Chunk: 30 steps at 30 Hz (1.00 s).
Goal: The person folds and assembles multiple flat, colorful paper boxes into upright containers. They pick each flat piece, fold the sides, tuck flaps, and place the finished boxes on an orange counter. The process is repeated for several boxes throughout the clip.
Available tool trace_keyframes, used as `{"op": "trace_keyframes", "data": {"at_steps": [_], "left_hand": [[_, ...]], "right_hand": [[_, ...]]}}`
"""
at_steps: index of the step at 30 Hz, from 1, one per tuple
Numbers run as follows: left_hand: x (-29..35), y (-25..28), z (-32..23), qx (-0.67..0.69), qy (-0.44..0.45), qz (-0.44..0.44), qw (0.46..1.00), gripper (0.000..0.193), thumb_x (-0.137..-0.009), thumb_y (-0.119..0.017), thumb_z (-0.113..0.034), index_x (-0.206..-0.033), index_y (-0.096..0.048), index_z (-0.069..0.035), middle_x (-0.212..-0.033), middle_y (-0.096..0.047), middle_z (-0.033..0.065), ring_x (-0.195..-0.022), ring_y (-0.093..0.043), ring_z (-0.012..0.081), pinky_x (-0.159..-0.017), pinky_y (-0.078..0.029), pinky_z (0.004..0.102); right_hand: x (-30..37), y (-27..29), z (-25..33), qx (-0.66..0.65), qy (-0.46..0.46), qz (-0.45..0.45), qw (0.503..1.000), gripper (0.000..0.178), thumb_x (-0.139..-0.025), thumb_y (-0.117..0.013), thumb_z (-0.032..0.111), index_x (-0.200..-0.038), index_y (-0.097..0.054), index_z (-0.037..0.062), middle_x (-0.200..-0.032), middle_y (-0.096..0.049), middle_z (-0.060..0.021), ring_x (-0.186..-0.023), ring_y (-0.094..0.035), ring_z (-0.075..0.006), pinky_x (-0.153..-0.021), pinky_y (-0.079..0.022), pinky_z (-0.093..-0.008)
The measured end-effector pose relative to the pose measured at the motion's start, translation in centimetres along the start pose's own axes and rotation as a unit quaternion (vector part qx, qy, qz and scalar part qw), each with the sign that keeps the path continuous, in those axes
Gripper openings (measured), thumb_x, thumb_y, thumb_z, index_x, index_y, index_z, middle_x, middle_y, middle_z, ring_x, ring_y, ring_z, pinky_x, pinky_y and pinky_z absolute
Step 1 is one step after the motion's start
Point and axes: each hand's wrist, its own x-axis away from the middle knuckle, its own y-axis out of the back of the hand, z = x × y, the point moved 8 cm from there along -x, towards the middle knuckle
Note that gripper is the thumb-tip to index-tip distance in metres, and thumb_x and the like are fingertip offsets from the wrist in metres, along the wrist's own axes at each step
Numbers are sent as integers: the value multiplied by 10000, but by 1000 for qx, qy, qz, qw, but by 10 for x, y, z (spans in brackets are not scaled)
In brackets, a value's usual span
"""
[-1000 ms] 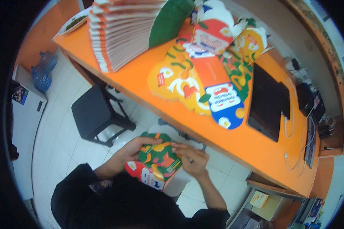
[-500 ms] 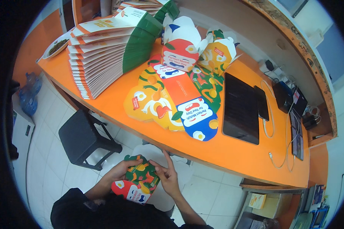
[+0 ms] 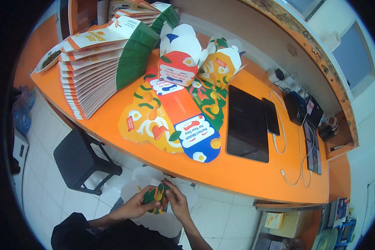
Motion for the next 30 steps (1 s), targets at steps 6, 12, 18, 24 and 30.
{"op": "trace_keyframes", "data": {"at_steps": [6, 12, 18, 24, 30], "left_hand": [[-4, -7, 8, 118, 7, -11, 993, 403, -928, -561, -118, -1274, -366, -51, -1113, -535, 98, -1059, -532, 152, -889, -445, 286], [-6, -10, 11, 223, 21, -22, 974, 437, -886, -596, -41, -1259, -370, -66, -1126, -521, 87, -1081, -524, 160, -890, -461, 290], [-3, -14, 8, 261, -3, -2, 965, 448, -858, -608, 3, -1242, -391, -79, -1116, -527, 82, -1068, -538, 168, -890, -467, 299], [2, -7, -15, -57, -7, 107, 993, 384, -864, -566, 14, -1216, -442, -76, -1103, -556, 98, -1034, -558, 199, -903, -445, 341], [11, -6, -27, -84, -43, 157, 983, 360, -867, -613, -38, -1202, -483, -55, -1084, -557, 66, -1032, -533, 153, -904, -416, 285]], "right_hand": [[8, 5, 1, 2, 48, -73, 996, 293, -938, -551, 139, -1202, -595, 18, -1288, -541, -157, -1216, -488, -241, -1035, -362, -352], [12, 9, 10, 42, 108, -101, 988, 331, -970, -484, 163, -1197, -565, -63, -1325, -500, -184, -1257, -450, -268, -1063, -330, -363], [23, 11, 9, 22, 123, -119, 985, 340, -968, -492, 186, -1158, -585, -80, -1303, -518, -192, -1275, -425, -282, -1064, -330, -378], [18, 7, 0, -328, 62, -10, 943, 480, -925, -508, 60, -1382, -371, 8, -1312, -509, -189, -1311, -384, -302, -1123, -221, -404], [16, -4, 4, -216, 39, 153, 964, 576, -886, -585, 93, -1399, -337, 6, -1427, -377, -180, -1370, -287, -289, -1130, -197, -410]]}}
